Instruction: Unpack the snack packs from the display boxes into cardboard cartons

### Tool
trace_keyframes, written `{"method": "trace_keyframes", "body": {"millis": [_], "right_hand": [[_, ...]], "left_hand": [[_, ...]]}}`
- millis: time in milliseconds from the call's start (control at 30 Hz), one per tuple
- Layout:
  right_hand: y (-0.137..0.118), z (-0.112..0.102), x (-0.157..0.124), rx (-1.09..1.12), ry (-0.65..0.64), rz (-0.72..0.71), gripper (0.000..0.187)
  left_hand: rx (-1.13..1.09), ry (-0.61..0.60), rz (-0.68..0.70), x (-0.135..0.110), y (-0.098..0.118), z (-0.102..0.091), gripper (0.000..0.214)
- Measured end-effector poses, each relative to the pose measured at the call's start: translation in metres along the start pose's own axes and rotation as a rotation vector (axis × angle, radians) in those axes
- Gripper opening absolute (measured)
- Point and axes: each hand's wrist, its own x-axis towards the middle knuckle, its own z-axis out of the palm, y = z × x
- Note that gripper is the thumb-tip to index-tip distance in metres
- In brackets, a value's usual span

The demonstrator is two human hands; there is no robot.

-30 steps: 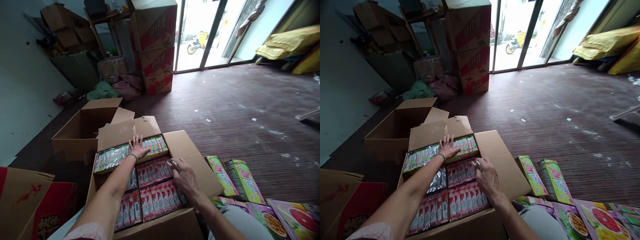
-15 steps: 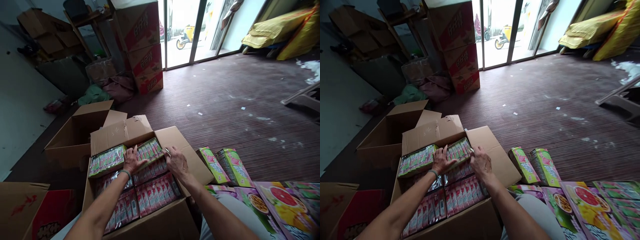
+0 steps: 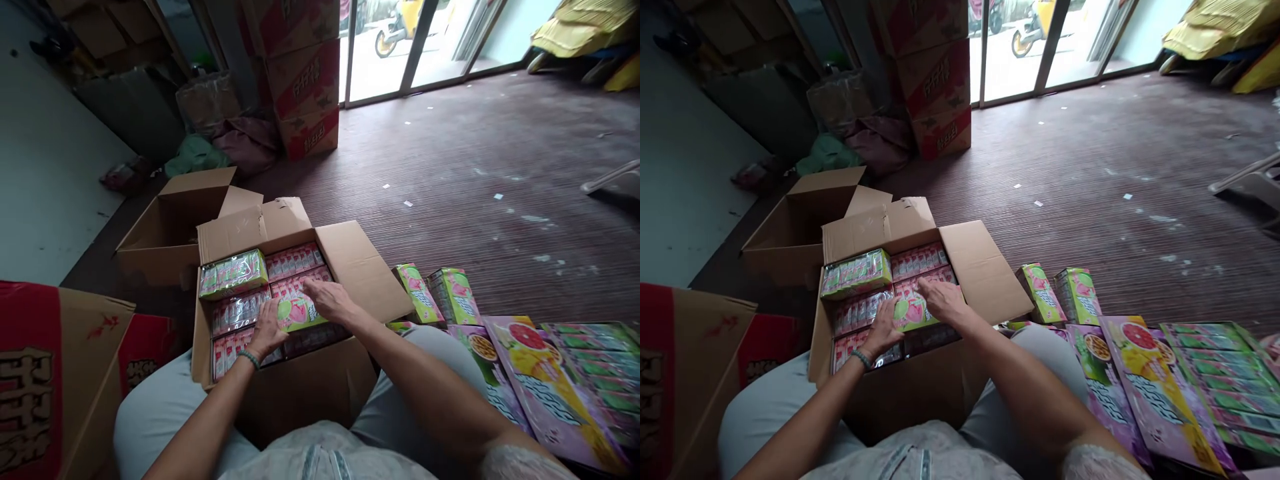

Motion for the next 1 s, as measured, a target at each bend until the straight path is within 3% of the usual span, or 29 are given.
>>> {"method": "trace_keyframes", "body": {"millis": [200, 633, 800, 1000], "right_hand": [[-0.05, 0.035, -0.009, -0.229, -0.152, -0.14, 0.029], [-0.106, 0.02, 0.009, -0.406, -0.298, -0.086, 0.026], [-0.106, 0.027, 0.019, -0.46, -0.364, -0.094, 0.028], [-0.076, 0.02, 0.018, -0.51, -0.421, -0.051, 0.03]], "left_hand": [[-0.15, 0.19, -0.037, -0.011, 0.004, 0.016, 0.07], [-0.216, 0.258, -0.075, -0.013, -0.001, 0.029, 0.058], [-0.265, 0.292, -0.074, -0.014, -0.003, 0.03, 0.057], [-0.287, 0.261, -0.071, -0.015, -0.005, 0.025, 0.069]]}}
